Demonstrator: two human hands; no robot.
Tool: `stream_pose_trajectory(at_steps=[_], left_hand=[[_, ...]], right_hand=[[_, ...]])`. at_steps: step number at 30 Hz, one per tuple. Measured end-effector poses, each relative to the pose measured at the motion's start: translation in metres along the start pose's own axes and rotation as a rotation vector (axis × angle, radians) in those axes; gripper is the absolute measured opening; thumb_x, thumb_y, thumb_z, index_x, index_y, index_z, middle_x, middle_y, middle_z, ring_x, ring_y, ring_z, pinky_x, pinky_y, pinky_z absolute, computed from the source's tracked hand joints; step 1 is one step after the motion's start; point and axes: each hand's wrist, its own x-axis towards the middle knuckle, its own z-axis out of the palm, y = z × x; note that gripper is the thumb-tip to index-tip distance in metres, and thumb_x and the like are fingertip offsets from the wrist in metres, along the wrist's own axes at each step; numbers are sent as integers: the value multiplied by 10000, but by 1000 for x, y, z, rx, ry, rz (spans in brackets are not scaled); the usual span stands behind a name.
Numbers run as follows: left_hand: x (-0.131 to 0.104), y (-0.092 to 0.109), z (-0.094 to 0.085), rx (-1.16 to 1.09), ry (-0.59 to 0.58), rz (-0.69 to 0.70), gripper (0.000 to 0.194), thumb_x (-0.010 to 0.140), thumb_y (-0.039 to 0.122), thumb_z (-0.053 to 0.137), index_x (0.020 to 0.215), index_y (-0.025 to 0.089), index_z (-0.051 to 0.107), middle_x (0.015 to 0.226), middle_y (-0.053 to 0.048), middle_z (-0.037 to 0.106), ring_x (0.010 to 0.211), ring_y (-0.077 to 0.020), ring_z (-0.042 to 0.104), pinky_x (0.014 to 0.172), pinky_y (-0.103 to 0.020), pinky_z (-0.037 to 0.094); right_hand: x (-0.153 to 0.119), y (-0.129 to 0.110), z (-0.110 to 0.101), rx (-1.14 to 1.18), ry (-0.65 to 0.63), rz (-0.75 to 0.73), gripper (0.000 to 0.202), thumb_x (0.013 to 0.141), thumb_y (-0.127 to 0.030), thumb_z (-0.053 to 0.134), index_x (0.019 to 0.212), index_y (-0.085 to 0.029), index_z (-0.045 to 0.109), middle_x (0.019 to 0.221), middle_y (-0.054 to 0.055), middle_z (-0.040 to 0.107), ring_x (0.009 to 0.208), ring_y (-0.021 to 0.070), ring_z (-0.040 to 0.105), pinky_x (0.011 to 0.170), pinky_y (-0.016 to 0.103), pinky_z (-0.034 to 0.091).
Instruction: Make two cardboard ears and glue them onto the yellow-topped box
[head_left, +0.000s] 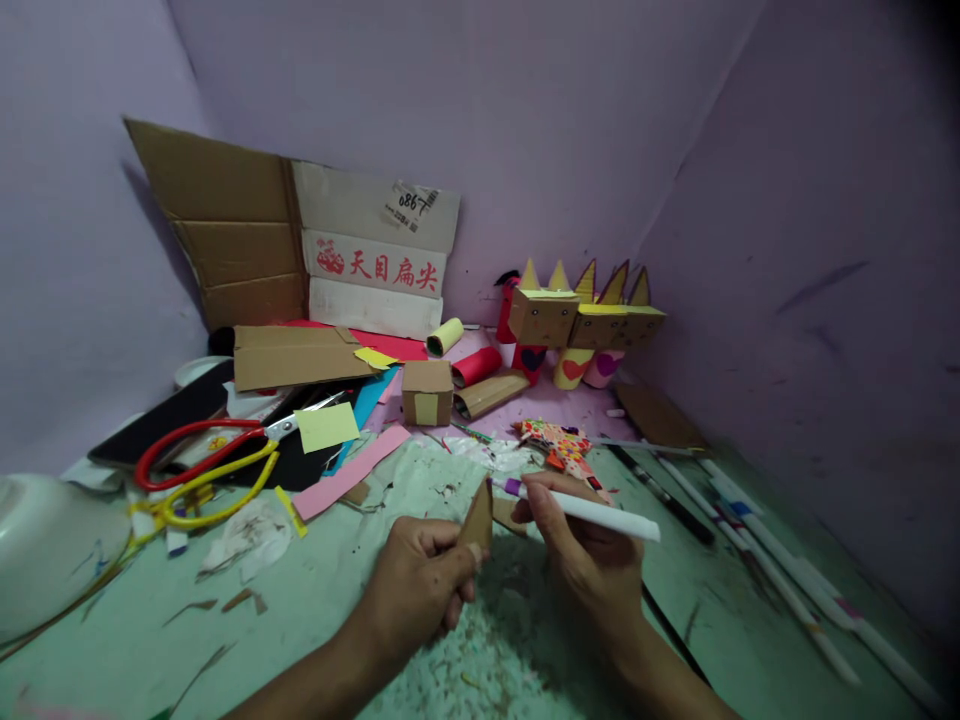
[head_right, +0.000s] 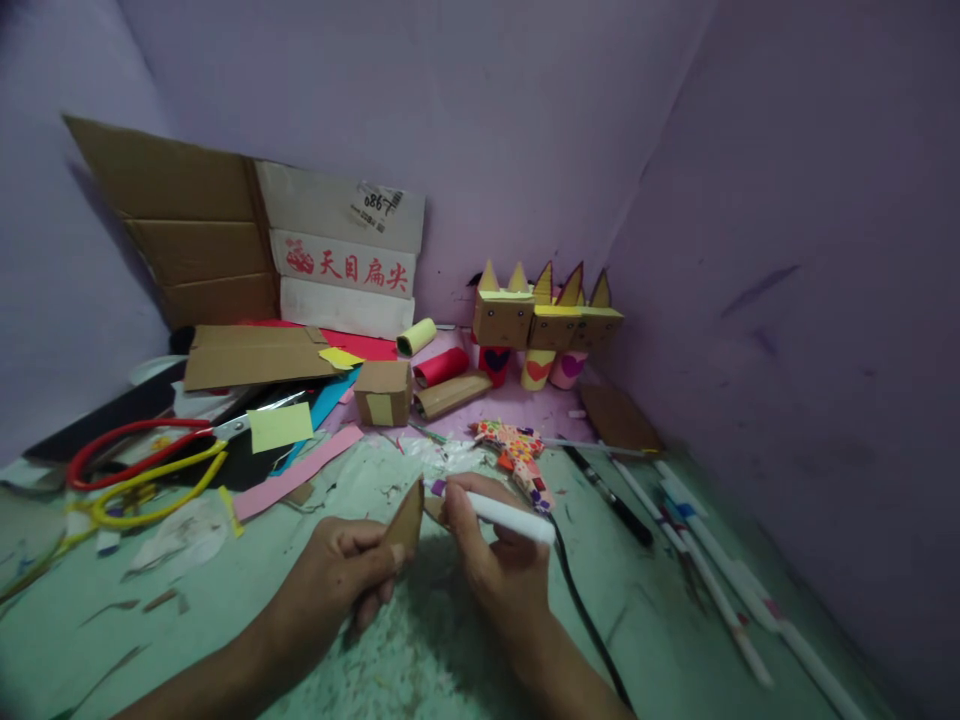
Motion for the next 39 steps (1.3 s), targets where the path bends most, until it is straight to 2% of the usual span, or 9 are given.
stream_pose_trajectory(at_steps=[3, 6, 9, 14, 20, 27, 36, 39], left_hand=[[0, 2, 0, -2, -8, 17, 293, 649, 359, 499, 427, 173, 454, 303, 50, 375, 253, -53, 298, 295, -184, 205], [0, 4, 0, 1, -13, 19, 297, 642, 364, 498, 419, 174, 449, 297, 48, 370, 253, -55, 302, 294, -185, 209], [0, 4, 0, -7, -6, 0, 290, 643, 365, 499, 430, 174, 453, 303, 50, 371, 253, -54, 301, 292, -183, 210], [1, 0, 0, 9, 7, -1, 294, 650, 364, 508, 433, 172, 455, 304, 48, 375, 257, -51, 293, 296, -181, 217], [1, 2, -1, 7, -9, -3, 276, 647, 349, 497, 437, 172, 464, 310, 47, 382, 258, -55, 307, 292, -180, 212], [1, 1, -1, 12, -1, -16, 297, 654, 356, 505, 423, 176, 456, 287, 54, 366, 248, -49, 286, 297, -181, 214], [0, 3, -1, 4, -19, 9, 312, 662, 373, 499, 424, 177, 450, 289, 52, 366, 253, -52, 296, 299, -180, 199], [0, 2, -1, 2, -12, 3, 310, 662, 376, 498, 429, 176, 454, 298, 51, 372, 256, -52, 300, 298, -181, 199]], right_hand=[[-3, -3, 0, 0, -87, -41, 78, 794, -185, 586, 766, -185, 659, 608, -3, 641, 549, 124, 600, 517, 223, 501], [-4, -4, 0, 9, -122, -33, 92, 796, -193, 582, 743, -175, 655, 610, 9, 640, 541, 133, 597, 492, 229, 497], [-3, -1, 1, 3, -92, -19, 82, 795, -211, 589, 769, -178, 660, 623, 16, 648, 559, 146, 609, 519, 255, 514], [0, 4, 2, 4, 36, 51, 87, 786, -245, 607, 809, -178, 657, 638, 21, 665, 552, 154, 620, 514, 275, 523], [-1, -2, 2, 12, -75, -17, 79, 783, -213, 599, 755, -180, 665, 606, 9, 650, 551, 140, 609, 518, 249, 512], [0, 1, 2, 17, 23, 45, 84, 779, -237, 608, 804, -176, 659, 646, 25, 667, 551, 149, 617, 512, 259, 512], [-3, -4, 1, 14, -169, -23, 97, 787, -213, 585, 735, -173, 657, 609, 20, 654, 525, 145, 604, 481, 241, 496], [-4, -2, 1, 38, -149, -17, 87, 790, -201, 586, 749, -178, 659, 631, 20, 659, 538, 141, 609, 485, 235, 497]])
